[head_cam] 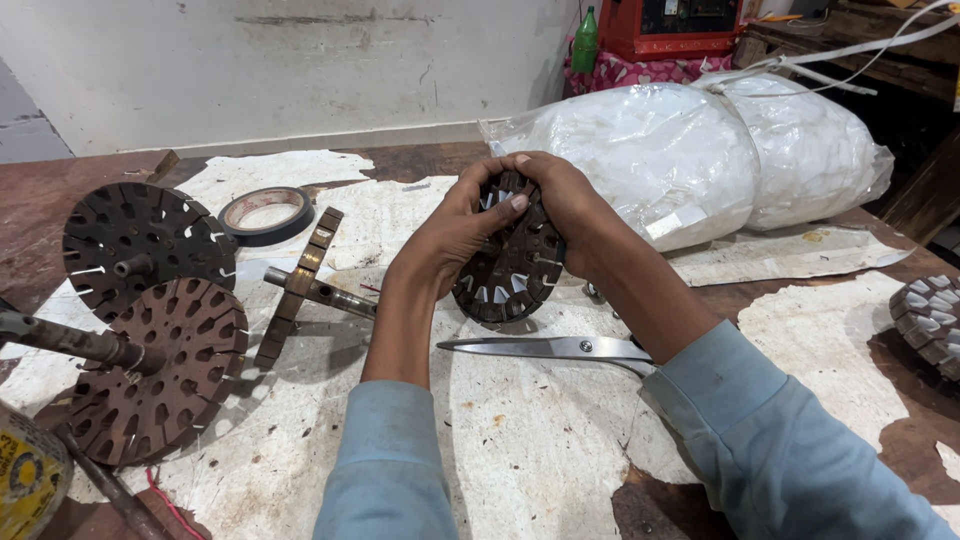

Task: The person sits at a workbench fitting small white pieces into the slots of a perforated metal disc, pressing each piece in by hand and turning the disc to reach open slots. After filling the slots, the person picks up a pair of scissors from the table.

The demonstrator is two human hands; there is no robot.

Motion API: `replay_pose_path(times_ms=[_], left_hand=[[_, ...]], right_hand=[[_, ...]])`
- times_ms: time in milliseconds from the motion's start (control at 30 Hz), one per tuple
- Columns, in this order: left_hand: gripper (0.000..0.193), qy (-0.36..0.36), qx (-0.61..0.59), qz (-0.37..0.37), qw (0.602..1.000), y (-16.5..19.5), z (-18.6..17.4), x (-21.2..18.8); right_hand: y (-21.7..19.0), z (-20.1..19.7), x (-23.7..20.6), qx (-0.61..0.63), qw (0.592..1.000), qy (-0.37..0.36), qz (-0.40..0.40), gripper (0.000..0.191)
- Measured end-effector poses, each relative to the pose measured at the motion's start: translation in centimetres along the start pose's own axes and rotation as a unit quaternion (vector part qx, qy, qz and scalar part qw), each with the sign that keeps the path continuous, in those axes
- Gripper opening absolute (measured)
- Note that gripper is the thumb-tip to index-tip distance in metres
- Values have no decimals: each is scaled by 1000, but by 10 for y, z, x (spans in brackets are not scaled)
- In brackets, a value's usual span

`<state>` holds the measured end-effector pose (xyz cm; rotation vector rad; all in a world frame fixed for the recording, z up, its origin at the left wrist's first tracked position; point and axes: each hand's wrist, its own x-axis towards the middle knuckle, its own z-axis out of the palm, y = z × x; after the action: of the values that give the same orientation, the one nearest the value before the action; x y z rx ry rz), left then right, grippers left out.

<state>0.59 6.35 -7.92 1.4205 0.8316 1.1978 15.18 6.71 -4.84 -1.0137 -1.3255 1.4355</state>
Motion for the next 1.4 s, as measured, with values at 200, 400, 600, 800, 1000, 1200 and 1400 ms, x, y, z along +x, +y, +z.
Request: replay_pose_path(times_ms=[200, 400, 600, 800, 1000, 1200, 1400], left_hand=[[63, 21, 74, -39, 996, 5, 2, -4], [62, 5, 81, -38, 996, 11, 1, -6], [67, -42, 1, -36, 998, 11, -6, -5], [61, -42, -30, 41, 998, 3, -27, -8], [59, 15, -90, 88, 992, 11, -26, -23], [48, 163, -41, 49, 985, 21, -31, -26], [38, 190, 132, 84, 969, 19, -38, -13]], right_hand=[[4, -4, -1, -19, 1000, 7, -2, 43], [7, -7, -2, -64, 998, -11, -7, 49], [9, -5, 3, -124, 991, 16, -48, 49], [8, 12, -3, -240, 957, 58, -153, 50], [-6, 26, -26, -313, 881, 139, -327, 41], [9, 26, -11, -294, 866, 36, -403, 28], [23, 2, 22, -358, 887, 43, -289, 35]])
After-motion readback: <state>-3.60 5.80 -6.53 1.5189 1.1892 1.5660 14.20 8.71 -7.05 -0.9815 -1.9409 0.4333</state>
